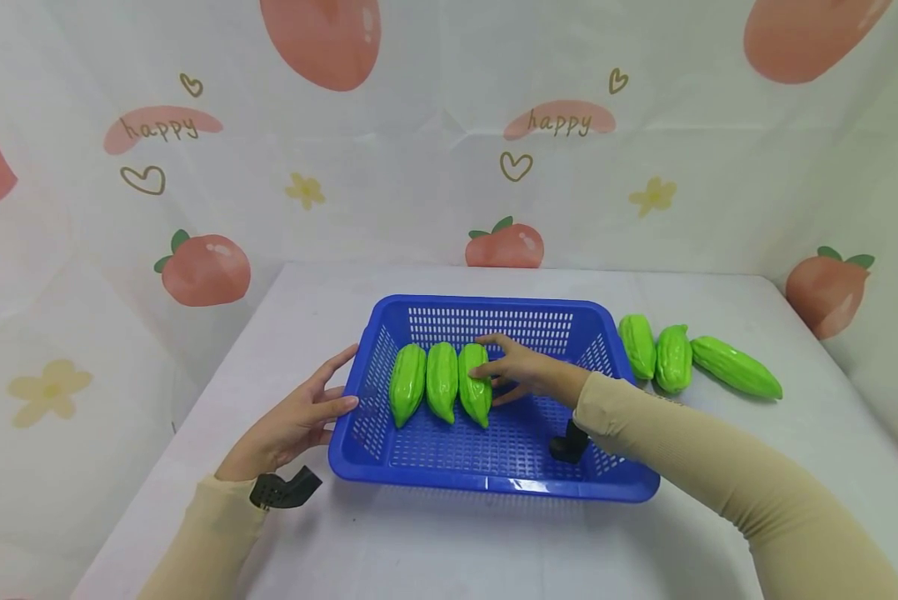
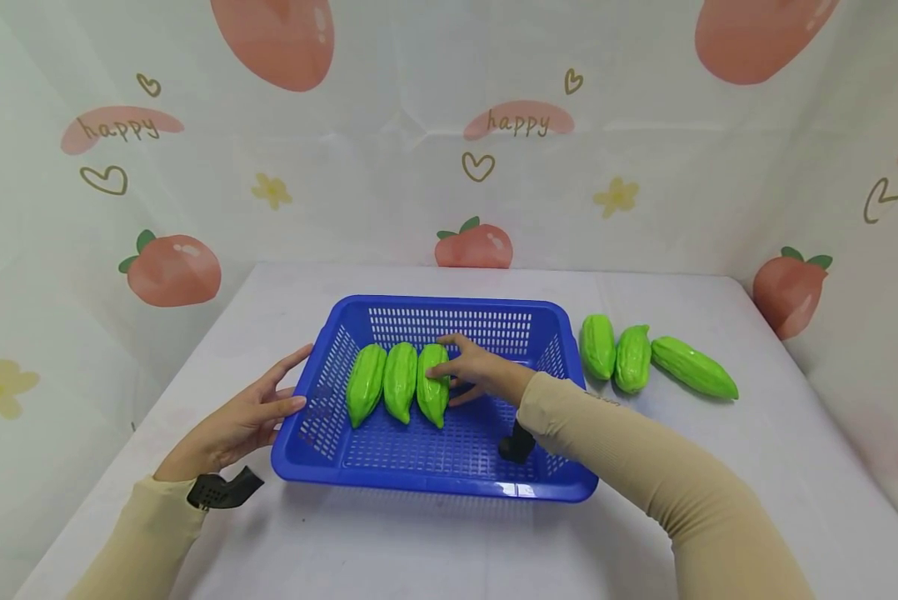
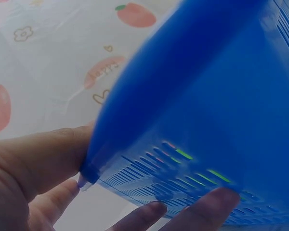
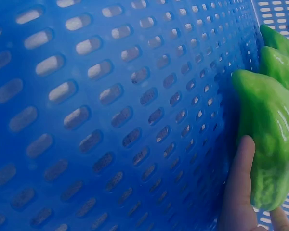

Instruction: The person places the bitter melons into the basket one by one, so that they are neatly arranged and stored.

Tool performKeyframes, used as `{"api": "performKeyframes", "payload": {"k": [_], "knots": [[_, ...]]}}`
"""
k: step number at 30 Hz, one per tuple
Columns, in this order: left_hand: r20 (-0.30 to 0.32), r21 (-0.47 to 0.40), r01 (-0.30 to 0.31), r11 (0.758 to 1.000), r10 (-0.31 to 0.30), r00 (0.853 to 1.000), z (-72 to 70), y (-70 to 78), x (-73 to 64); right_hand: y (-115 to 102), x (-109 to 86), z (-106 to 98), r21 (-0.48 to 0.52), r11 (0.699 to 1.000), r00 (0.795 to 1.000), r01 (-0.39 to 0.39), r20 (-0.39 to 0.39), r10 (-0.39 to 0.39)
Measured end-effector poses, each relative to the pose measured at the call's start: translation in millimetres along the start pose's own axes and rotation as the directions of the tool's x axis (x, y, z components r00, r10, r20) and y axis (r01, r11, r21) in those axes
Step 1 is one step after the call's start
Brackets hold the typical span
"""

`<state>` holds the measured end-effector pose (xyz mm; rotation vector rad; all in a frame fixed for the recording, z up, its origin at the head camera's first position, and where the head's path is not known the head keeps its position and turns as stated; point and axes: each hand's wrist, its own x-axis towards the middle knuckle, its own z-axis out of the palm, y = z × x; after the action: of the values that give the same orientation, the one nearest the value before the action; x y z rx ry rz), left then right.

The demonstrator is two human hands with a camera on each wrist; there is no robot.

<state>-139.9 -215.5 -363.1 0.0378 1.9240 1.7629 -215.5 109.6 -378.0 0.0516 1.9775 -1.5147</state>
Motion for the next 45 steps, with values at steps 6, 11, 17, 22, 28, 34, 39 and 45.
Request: {"api": "performKeyframes", "payload": {"k": [6,11,17,22,28,34,39,45], "knots": [[-0.011,0.009,0.005,1.0,-0.005,1.0,0.3,-0.8,0.6,0.9,0.0,0.2,0.013,1.0,1.0,0.005,0.003,-0.005],[-0.005,0.016,0.001,1.0,-0.001,1.0,0.0,-1.3,0.7,1.7,0.2,0.9,0.046,0.999,1.0,0.012,0.017,-0.012],[-0.004,0.013,-0.002,1.0,0.002,1.0,-0.3,-1.1,0.1,1.7,0.5,1.6,0.047,0.999,1.0,0.013,0.023,-0.014],[0.001,0.002,-0.006,1.0,0.006,1.0,-0.2,-1.0,0.1,1.7,1.5,0.9,0.02,1.0,1.0,0.013,0.011,-0.013],[0.009,-0.006,-0.012,1.0,0.012,1.0,-0.5,-1.1,-0.2,1.9,1.8,0.0,0.006,1.0,1.0,0.017,0.014,-0.017],[0.016,-0.005,-0.015,1.0,0.015,1.0,-1.0,-1.5,-0.3,2.5,2.4,-0.3,0.001,1.0,1.0,0.018,0.015,-0.018],[0.012,-0.009,-0.016,1.0,0.017,1.0,-1.6,-2.2,-0.7,1.7,2.0,0.7,-0.003,1.0,1.0,0.011,0.003,-0.011],[0.013,-0.013,-0.018,1.0,0.018,1.0,-1.7,-3.1,-0.7,1.6,1.6,1.5,-0.007,1.0,1.0,0.007,-0.003,-0.007]]}}
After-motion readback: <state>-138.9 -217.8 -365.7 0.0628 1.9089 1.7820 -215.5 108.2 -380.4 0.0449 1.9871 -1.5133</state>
